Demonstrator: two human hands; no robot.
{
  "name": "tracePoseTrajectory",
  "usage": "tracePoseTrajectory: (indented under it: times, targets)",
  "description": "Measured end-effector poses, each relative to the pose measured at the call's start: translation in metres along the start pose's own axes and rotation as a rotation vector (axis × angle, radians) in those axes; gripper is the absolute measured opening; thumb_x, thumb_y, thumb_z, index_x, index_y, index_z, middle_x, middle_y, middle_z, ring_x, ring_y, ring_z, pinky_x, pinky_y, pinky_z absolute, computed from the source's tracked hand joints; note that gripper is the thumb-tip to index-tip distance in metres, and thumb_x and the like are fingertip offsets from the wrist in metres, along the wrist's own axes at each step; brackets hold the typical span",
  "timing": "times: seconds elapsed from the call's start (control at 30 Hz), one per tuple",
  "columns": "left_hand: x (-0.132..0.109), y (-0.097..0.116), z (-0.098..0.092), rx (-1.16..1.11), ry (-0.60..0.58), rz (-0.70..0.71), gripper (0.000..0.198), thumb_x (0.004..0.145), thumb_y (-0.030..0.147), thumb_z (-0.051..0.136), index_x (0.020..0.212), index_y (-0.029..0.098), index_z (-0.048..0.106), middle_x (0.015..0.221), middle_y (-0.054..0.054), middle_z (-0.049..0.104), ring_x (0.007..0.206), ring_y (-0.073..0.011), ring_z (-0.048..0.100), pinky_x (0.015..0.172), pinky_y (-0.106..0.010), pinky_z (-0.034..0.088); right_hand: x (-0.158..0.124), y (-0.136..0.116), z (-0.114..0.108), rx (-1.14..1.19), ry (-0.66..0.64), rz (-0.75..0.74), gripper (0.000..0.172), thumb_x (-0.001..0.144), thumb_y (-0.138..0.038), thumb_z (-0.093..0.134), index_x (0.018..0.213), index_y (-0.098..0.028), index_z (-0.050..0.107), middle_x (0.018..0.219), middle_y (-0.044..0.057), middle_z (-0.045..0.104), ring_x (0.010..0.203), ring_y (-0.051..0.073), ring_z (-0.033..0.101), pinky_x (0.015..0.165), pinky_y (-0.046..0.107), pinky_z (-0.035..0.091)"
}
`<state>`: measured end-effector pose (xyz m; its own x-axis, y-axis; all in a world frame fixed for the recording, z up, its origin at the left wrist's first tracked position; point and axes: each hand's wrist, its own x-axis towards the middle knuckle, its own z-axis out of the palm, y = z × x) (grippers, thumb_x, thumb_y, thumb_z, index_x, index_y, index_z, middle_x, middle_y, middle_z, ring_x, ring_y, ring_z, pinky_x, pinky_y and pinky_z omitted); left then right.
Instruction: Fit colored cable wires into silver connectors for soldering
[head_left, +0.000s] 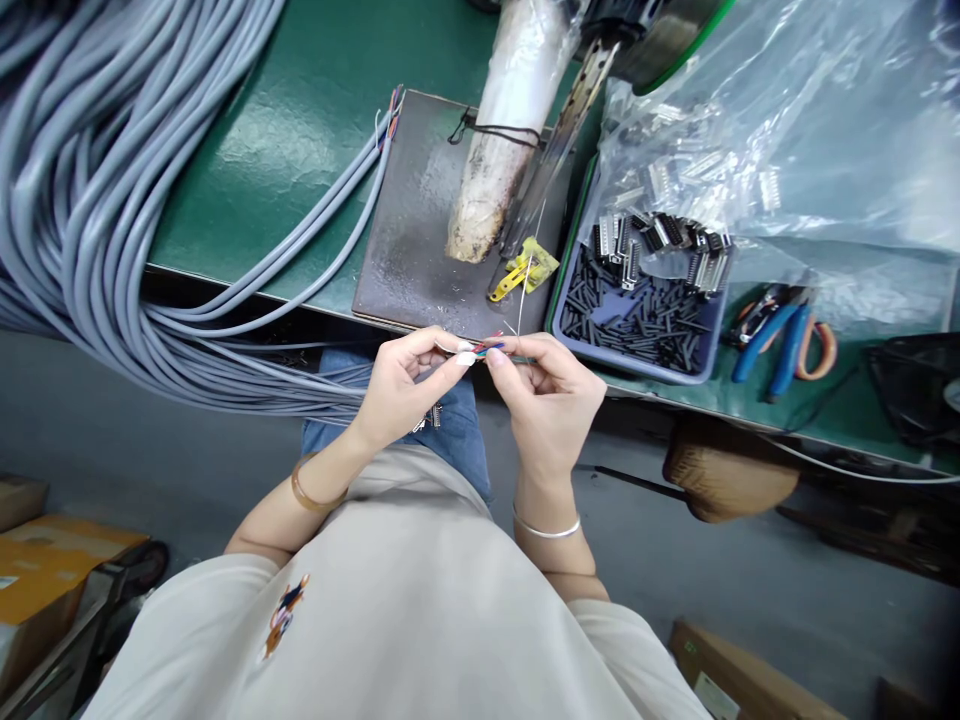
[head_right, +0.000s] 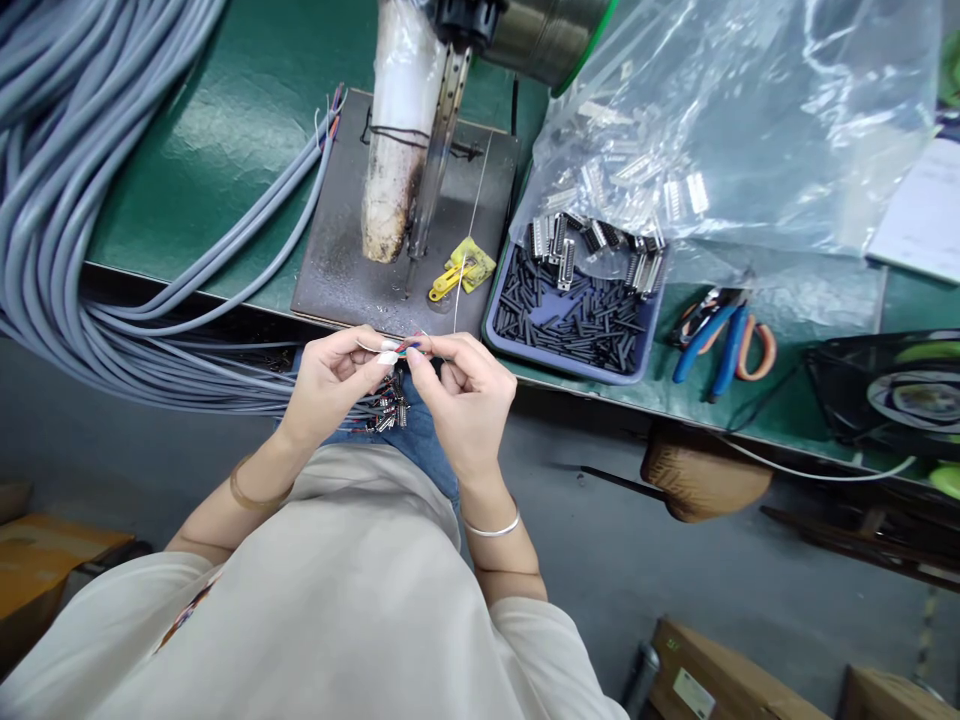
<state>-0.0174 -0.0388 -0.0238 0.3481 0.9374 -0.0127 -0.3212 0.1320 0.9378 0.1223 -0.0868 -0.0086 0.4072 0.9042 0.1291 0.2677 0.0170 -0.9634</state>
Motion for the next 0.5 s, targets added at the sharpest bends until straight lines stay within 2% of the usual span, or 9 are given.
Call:
tracePoseTrajectory:
  times: [0.17,0.3,0.37,0.5]
  targets:
    - [-0.0016,0.0014,0.0020,0.006,0.046,-0.069,0.028,0.075,0.039,0.086,0.078,0.014,0.073,0.069,0.001,0.065,0.056,-0.0042,0.053,0.059,-0.017,0.048,-0.0007,0.0002,0.0009,0.031,-0.010,0.012,0.009,0.086,-0.027,0.071,0.085,-0.020,0.075,0.077,-0.002,0.063,0.048,0.002,0.028,0.045,0.024,0.020]
    - [-0.0009,0.0034,0.0032,-0.028,0.071,-0.116,0.029,0.069,0.039,0.089,0.076,0.014,0.075,0.071,0.000,0.069,0.062,-0.0066,0.059,0.062,-0.018,0.050,-0.0011,-0.0002,0.0028,0.043,-0.035,0.024,0.011,0.085,-0.029,0.071,0.081,-0.019,0.072,0.074,-0.003,0.061,0.047,0.003,0.030,0.044,0.023,0.021]
    - [0.0006,0.0051,0.0028,-0.047,0.057,-0.123,0.028,0.066,0.036,0.092,0.076,0.014,0.077,0.073,-0.001,0.071,0.065,-0.0073,0.061,0.062,-0.018,0.050,-0.0011,-0.0015,0.0031,-0.023,-0.025,-0.061,0.009,0.087,-0.027,0.070,0.081,-0.020,0.072,0.074,-0.003,0.062,0.047,0.003,0.028,0.044,0.024,0.021]
    - [0.0032,0.0095,0.0002,-0.105,-0.021,-0.192,0.025,0.066,0.031,0.092,0.079,0.015,0.077,0.065,0.002,0.066,0.050,-0.0039,0.051,0.048,-0.017,0.041,-0.0007,-0.0008,0.0014,-0.170,0.001,-0.317,0.003,0.089,-0.020,0.071,0.088,-0.022,0.073,0.079,-0.002,0.068,0.047,0.004,0.033,0.046,0.025,0.027]
